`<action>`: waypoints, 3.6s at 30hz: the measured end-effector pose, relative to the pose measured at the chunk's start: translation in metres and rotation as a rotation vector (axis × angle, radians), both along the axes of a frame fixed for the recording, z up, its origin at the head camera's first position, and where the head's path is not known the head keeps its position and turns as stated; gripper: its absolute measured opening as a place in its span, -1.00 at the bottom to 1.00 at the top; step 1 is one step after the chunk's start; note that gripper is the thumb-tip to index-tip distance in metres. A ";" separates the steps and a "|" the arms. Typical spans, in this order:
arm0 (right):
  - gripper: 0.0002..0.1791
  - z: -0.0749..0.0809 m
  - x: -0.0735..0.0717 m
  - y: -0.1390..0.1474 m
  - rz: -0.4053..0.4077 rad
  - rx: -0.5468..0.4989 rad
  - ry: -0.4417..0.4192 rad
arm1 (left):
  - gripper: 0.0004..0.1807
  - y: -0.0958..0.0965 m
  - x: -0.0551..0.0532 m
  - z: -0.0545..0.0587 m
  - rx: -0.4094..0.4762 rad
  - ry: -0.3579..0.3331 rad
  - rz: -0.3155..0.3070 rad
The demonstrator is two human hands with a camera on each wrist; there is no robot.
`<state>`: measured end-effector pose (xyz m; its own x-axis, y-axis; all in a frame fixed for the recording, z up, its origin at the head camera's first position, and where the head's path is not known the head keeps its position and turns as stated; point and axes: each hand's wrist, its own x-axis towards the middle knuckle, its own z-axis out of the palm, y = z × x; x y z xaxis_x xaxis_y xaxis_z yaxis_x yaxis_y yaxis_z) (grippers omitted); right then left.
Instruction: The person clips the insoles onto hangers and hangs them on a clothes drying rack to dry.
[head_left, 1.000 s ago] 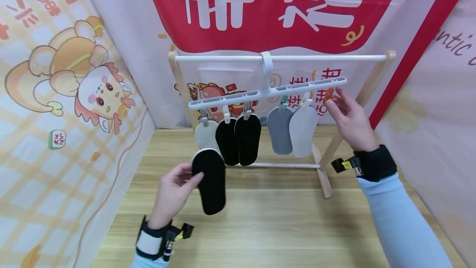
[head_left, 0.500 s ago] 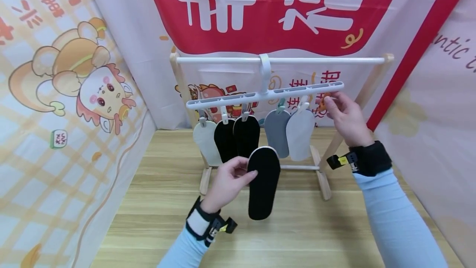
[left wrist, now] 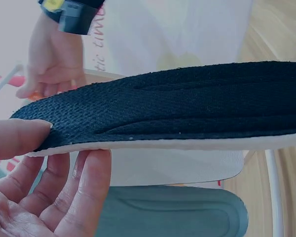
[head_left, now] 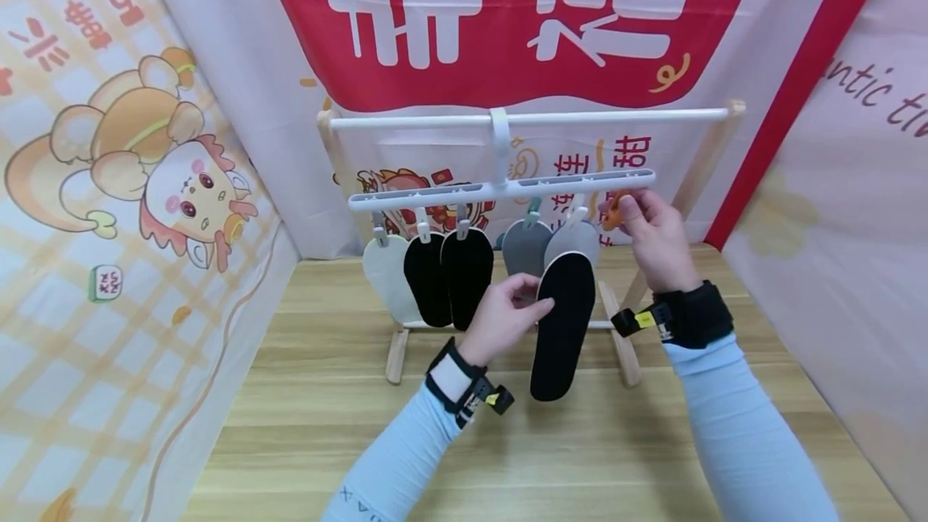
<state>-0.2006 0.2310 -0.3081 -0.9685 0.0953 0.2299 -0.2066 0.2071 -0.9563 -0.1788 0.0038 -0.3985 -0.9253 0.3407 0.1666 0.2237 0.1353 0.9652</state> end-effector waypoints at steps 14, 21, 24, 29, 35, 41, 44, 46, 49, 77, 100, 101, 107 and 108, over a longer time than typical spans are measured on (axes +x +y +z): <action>-0.54 -0.006 0.004 -0.006 -0.038 -0.099 0.028 | -0.80 0.035 -0.022 -0.006 -0.039 0.028 -0.048; -0.59 -0.005 0.006 -0.006 -0.033 -0.108 0.008 | -0.81 0.044 -0.025 -0.002 -0.052 0.055 -0.042; -0.60 -0.005 0.006 -0.007 -0.025 -0.103 0.003 | -0.83 0.046 -0.026 0.000 -0.042 0.046 -0.033; -0.60 -0.004 0.007 -0.007 -0.023 -0.104 0.012 | -0.83 0.048 -0.026 0.002 -0.032 0.055 -0.031; -0.58 -0.003 0.006 -0.007 -0.042 -0.114 0.032 | -0.82 0.049 -0.026 0.003 -0.046 0.094 -0.036; -0.48 -0.003 0.006 -0.007 -0.049 -0.115 0.048 | -0.82 0.051 -0.026 0.004 -0.043 0.115 -0.042; -0.46 -0.003 0.006 -0.007 -0.046 -0.119 0.052 | -0.81 0.052 -0.026 0.006 -0.038 0.118 -0.044; -0.45 -0.004 0.006 -0.006 -0.042 -0.124 0.052 | -0.81 0.053 -0.027 0.007 -0.035 0.118 -0.046; -0.49 -0.003 0.006 -0.007 -0.040 -0.125 0.044 | -0.81 0.054 -0.028 0.008 -0.030 0.111 -0.049; -0.57 -0.011 0.005 -0.004 0.032 -0.110 0.130 | -0.75 0.060 -0.034 0.016 -0.040 0.096 -0.041; -0.36 -0.022 0.003 -0.002 -0.020 0.036 0.063 | -0.60 0.042 -0.031 -0.012 -0.220 0.005 -0.107; -0.36 -0.023 0.003 -0.002 -0.023 0.042 0.058 | -0.59 0.041 -0.030 -0.013 -0.221 0.008 -0.108; -0.30 -0.024 0.006 0.003 -0.054 0.086 0.036 | -0.59 0.034 -0.028 -0.017 -0.226 0.053 -0.108; -0.30 -0.024 0.007 0.004 -0.061 0.099 0.037 | -0.58 0.033 -0.027 -0.017 -0.230 0.058 -0.108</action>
